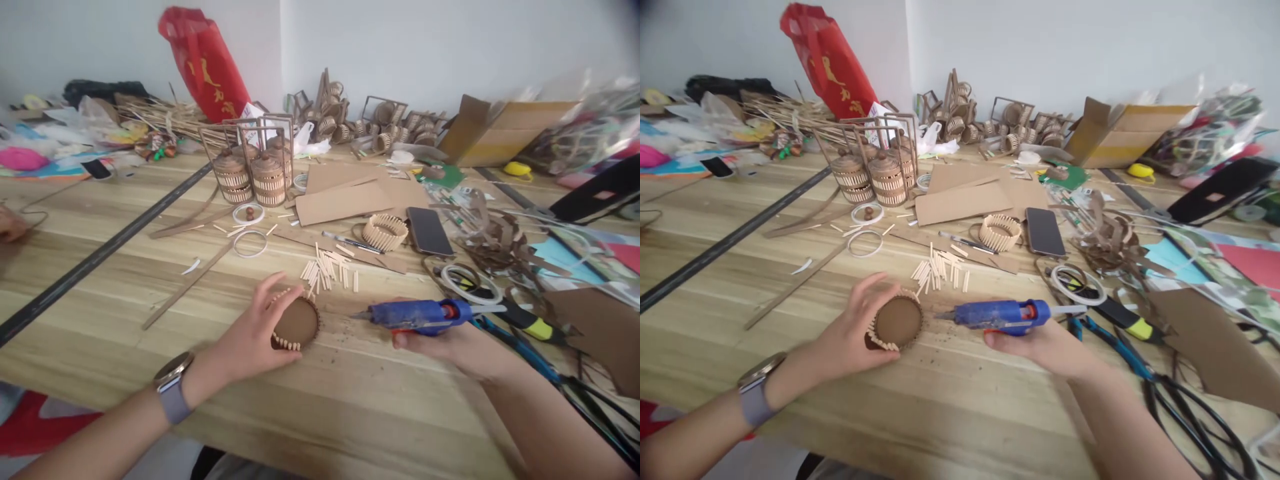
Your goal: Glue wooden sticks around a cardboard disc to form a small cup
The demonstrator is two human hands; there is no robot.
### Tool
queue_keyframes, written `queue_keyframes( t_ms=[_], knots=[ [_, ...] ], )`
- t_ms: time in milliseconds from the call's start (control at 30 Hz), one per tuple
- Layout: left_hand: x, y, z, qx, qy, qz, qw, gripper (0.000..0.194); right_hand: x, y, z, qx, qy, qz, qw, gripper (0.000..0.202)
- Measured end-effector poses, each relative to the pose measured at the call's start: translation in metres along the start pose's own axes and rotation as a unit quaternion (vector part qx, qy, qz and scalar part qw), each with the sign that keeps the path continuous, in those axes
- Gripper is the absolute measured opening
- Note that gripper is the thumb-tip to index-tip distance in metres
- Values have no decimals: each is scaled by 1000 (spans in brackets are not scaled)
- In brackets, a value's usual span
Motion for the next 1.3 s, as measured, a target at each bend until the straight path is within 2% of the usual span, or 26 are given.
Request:
queue_keyframes(
  t_ms=[67,167,233,367,500,600,700,800,867,933,1033,1300],
  knots=[
    [-2,6,0,16,4,-18,1000,101,5,11,-1,-47,-36,-2,998,23],
    [-6,16,-6,46,2,-21,999,102,12,21,3,-84,-97,39,991,21],
    [-7,21,-11,53,-3,-22,998,101,16,22,9,-78,-123,50,988,21],
    [-7,25,-19,64,-13,9,998,101,21,19,17,-44,-135,29,989,23],
    [-5,26,-22,54,-36,24,998,109,24,17,20,-22,-131,12,991,27],
    [-3,28,-23,44,-53,16,997,115,23,16,27,1,-126,31,991,32],
    [-2,28,-24,35,-64,1,997,116,18,13,36,40,-48,-1,998,36],
    [-2,28,-23,16,-63,2,998,109,13,7,39,55,120,-55,990,44],
    [-3,28,-23,1,-61,11,998,105,10,3,38,40,213,-65,974,51],
    [-3,27,-23,-6,-62,18,998,105,8,-1,36,23,259,-48,964,48],
    [-3,27,-23,-12,-55,35,998,105,7,-4,34,3,271,-10,963,43],
    [-3,26,-20,7,6,69,998,98,15,0,29,-17,233,36,972,36]
  ],
)
Point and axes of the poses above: each hand's wrist, its own y-axis towards the middle knuckle, its own x-axis out of the palm, z = x × y, the point moved 1 cm from there along y, towards the middle knuckle, and after that the axes turned 11 degrees about -z, right-handed, at the moved point
